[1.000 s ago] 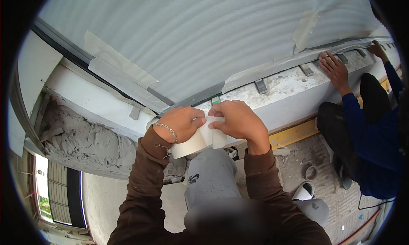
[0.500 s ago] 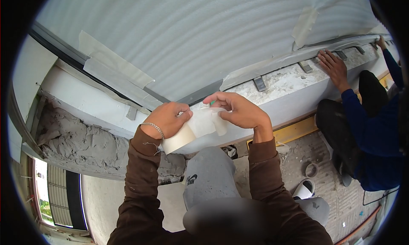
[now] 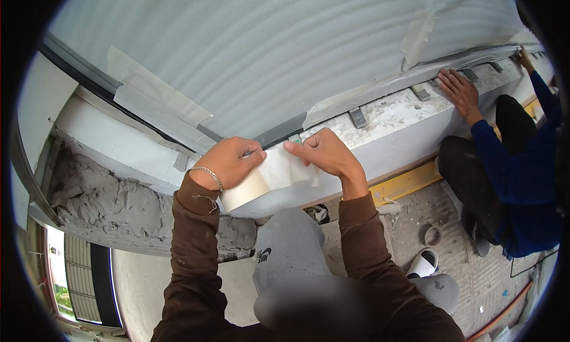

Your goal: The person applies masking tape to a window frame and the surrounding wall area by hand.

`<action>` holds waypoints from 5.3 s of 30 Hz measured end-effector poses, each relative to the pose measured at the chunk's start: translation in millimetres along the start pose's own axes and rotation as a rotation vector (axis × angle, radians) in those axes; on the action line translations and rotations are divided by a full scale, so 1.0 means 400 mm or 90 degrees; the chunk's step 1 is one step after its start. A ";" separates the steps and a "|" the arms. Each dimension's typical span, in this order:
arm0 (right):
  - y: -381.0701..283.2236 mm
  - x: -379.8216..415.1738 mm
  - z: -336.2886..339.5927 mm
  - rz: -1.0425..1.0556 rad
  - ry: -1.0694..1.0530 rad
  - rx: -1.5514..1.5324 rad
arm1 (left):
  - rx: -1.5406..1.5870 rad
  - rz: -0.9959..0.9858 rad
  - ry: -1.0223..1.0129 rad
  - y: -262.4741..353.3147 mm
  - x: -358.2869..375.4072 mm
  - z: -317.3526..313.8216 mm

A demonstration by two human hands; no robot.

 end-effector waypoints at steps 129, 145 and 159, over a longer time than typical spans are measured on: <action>-0.108 0.124 0.140 0.251 0.525 -0.187 | 0.037 -0.502 0.619 0.151 -0.085 -0.130; -0.077 0.129 0.136 0.366 0.436 -0.474 | 0.792 -0.245 0.466 0.089 -0.155 -0.136; 0.019 0.206 0.233 0.290 0.462 -0.384 | 0.749 -0.232 0.352 0.167 -0.275 -0.145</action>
Point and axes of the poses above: each hand's wrist, its own x-axis away from the middle knuckle, its own z-axis out of the back of the hand, y = z × x, the point moved 3 cm from there along -x, towards the middle knuckle, and after that the axes turned 11 degrees about x, right-handed, at the moved point
